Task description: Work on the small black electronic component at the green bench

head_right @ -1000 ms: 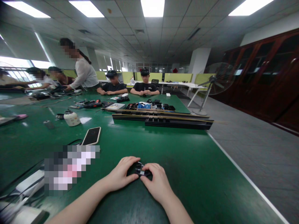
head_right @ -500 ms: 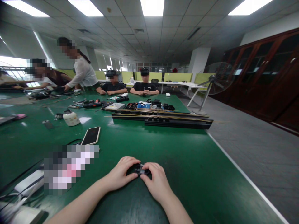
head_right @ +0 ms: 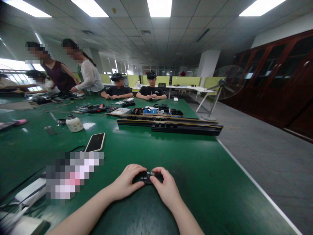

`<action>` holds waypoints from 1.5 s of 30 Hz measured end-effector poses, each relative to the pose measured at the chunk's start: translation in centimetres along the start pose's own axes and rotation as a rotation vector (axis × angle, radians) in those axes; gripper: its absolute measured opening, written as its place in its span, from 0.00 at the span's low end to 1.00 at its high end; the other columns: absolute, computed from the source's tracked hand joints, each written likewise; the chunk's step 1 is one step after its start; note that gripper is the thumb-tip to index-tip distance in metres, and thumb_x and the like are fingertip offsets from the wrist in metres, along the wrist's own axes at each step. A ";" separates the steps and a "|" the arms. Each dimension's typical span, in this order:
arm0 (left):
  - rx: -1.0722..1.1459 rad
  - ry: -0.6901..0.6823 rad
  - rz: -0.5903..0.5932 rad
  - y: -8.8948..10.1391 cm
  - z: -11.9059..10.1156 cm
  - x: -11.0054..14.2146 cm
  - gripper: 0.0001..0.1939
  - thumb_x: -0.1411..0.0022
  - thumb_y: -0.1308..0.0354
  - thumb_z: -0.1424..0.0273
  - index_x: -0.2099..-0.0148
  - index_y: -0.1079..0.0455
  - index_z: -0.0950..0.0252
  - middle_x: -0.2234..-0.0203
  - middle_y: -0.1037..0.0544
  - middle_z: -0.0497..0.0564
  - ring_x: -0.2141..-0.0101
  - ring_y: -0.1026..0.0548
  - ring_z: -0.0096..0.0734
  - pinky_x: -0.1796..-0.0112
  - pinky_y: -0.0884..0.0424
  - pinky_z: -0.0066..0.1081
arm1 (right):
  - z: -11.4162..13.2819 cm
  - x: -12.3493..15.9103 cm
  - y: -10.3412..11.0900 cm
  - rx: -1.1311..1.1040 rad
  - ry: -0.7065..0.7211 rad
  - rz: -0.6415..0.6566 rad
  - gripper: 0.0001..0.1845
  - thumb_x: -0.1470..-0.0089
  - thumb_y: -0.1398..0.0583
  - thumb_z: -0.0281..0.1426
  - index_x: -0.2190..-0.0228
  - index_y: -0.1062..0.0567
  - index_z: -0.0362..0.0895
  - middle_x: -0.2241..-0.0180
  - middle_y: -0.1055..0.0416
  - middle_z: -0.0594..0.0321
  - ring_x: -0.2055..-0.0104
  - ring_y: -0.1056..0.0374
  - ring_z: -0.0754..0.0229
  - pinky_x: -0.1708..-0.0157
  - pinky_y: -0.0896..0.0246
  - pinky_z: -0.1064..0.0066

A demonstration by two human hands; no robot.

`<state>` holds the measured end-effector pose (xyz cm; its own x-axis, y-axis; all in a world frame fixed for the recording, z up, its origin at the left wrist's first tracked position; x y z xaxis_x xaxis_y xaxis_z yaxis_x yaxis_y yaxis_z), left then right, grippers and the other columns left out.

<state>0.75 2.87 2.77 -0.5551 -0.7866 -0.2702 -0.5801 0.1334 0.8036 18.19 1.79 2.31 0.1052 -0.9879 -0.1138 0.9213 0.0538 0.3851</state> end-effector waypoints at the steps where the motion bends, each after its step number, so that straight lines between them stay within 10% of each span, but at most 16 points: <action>1: 0.001 0.001 0.000 0.0 0.0 0.0 0.19 0.45 0.40 0.69 0.51 0.36 0.59 0.56 0.28 0.50 0.54 0.34 0.38 0.50 0.41 0.38 | -0.1 -0.1 0.0 -0.034 0.003 -0.010 0.09 0.53 0.41 0.35 0.67 0.28 0.46 0.66 0.26 0.63 0.60 0.31 0.56 0.55 0.40 0.65; 45: -0.001 0.016 0.009 0.1 -0.1 0.0 0.19 0.44 0.41 0.68 0.50 0.36 0.59 0.56 0.28 0.50 0.53 0.34 0.39 0.50 0.41 0.39 | -1.3 -0.4 1.2 -0.625 -0.244 -0.274 0.24 0.66 0.32 0.44 0.68 0.26 0.44 0.67 0.23 0.59 0.59 0.29 0.54 0.53 0.40 0.63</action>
<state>0.78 2.81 2.89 -0.5506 -0.7951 -0.2543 -0.5745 0.1399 0.8065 19.77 2.41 1.58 -0.1797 -0.9782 0.1045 0.9520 -0.1997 -0.2320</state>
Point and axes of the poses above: each hand's wrist, its own x-axis away from the middle knuckle, its own y-axis out of the back of the hand, z = x × y, the point moved 4 cm from there along -x, towards the middle knuckle
